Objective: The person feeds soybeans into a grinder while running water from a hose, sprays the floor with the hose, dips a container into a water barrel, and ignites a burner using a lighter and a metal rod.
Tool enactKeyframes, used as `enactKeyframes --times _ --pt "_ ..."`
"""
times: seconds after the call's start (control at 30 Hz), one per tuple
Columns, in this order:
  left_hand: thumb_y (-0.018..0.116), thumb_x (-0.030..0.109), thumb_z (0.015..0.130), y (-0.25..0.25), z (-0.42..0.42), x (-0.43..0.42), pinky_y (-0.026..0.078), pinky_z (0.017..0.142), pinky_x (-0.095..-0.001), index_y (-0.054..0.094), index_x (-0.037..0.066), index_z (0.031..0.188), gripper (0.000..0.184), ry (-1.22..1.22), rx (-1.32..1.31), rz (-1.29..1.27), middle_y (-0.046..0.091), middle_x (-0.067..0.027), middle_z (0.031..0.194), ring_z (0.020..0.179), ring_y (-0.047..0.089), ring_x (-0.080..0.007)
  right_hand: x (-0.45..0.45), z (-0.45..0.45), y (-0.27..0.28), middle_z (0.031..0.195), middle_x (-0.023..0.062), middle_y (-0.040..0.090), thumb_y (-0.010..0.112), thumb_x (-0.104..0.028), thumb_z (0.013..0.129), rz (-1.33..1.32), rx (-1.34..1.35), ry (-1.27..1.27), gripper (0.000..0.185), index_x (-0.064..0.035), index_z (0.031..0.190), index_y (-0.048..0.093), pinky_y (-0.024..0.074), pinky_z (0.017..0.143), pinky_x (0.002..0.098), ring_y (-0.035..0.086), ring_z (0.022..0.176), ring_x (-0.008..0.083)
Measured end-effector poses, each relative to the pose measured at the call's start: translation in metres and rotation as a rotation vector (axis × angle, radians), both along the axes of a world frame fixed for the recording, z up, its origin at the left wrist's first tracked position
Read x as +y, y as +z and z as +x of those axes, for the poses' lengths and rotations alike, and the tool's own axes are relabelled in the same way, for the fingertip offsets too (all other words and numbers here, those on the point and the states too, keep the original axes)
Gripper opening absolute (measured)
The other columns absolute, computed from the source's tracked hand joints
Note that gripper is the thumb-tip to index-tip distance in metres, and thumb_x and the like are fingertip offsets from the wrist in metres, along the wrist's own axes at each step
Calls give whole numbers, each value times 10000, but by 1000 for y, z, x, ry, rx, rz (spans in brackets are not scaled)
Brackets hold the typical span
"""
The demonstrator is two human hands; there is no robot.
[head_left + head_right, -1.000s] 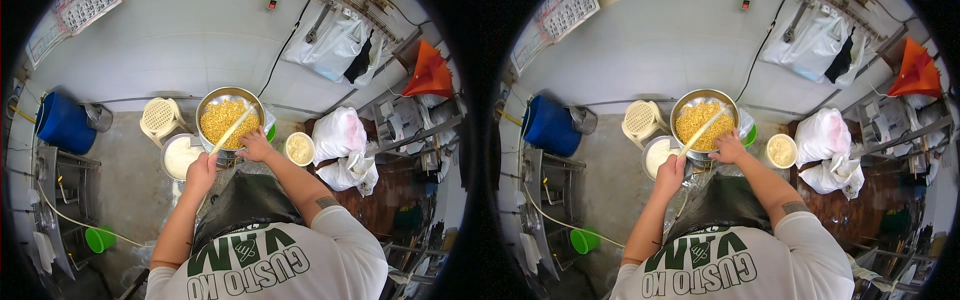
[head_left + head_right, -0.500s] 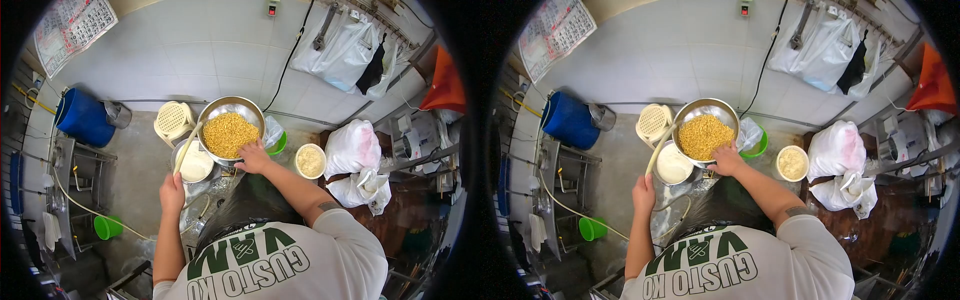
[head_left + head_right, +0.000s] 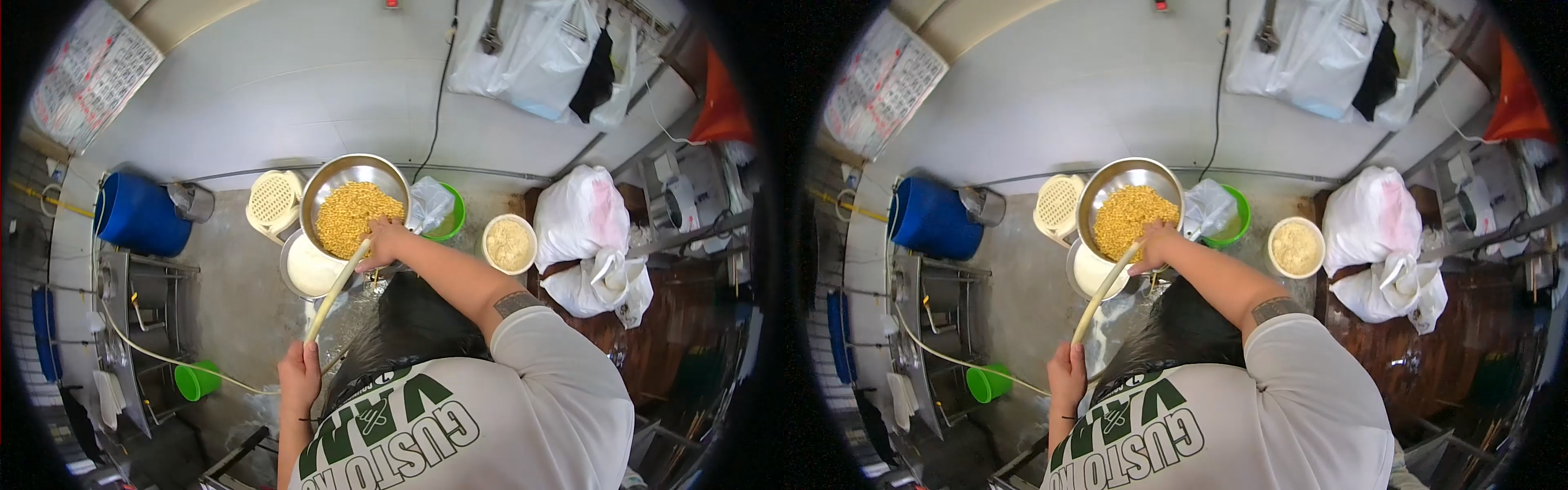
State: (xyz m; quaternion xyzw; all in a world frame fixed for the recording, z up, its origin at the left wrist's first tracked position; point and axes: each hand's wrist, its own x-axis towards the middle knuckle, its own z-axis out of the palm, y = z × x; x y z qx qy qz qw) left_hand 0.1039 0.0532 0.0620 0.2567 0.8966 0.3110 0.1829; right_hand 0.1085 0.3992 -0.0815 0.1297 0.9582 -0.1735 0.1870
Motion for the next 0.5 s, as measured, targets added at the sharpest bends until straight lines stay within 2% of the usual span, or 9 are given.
enactKeyframes --times 0.03,0.07,0.13,0.17,0.2,0.27,0.3,0.33,0.5 --pt "571 315 1070 2 2 4 442 581 -413 552 -4 830 399 -25 -7 16 539 -201 651 581 471 -271 -2 10 9 1572 225 457 598 -829 809 5 15 -13 998 -107 1496 559 191 1237 576 284 1524 437" --pt "571 315 1070 4 4 10 442 581 -413 552 -4 830 399 -48 -15 11 539 -201 651 581 471 -271 -7 19 4 1572 225 457 598 -829 809 1 7 -37 998 -107 1496 559 191 1237 576 284 1524 437" --pt "578 308 1065 4 6 22 444 575 -433 561 -2 847 379 -110 -4 27 553 -211 657 570 509 -324 -22 42 -8 1583 228 438 602 -697 897 112 247 -79 864 -67 1487 550 161 1254 587 305 1513 440" --pt "578 308 1065 2 7 29 444 575 -433 561 -2 847 379 -133 -14 25 553 -211 657 570 509 -324 -26 56 -12 1524 217 483 686 -507 914 119 332 -83 709 -43 1437 567 152 1261 599 322 1501 440" --pt "579 308 1062 1 7 36 450 575 -459 559 -2 849 376 -177 -6 20 567 -226 668 583 538 -375 -26 66 -18 1524 217 483 686 -507 914 120 323 -102 709 -43 1437 567 152 1261 599 322 1501 440" --pt "580 308 1058 -4 6 51 455 575 -485 556 -1 850 373 -227 -2 13 581 -242 680 597 566 -426 -26 81 -28 1367 208 534 681 -395 905 85 591 -51 597 -50 1380 572 224 1241 610 355 1473 430" --pt "581 311 1055 -9 4 61 457 584 -516 555 1 850 372 -284 52 -16 597 -260 703 641 584 -469 -25 79 -25 1387 210 529 633 -307 921 100 550 -44 559 -49 1410 546 228 1240 622 388 1449 439" --pt "582 313 1051 -13 2 71 459 592 -547 554 3 850 370 -339 107 -45 613 -277 726 684 601 -513 -27 78 -29 1387 210 529 633 -307 921 99 548 -48 559 -49 1410 546 228 1240 622 388 1449 439" --pt "579 342 1051 -21 1 112 456 614 -584 556 11 858 384 -413 148 -56 629 -295 758 729 613 -532 -30 75 -38 1384 189 532 594 -304 938 155 553 -70 516 -68 1394 554 210 1239 638 389 1445 444"
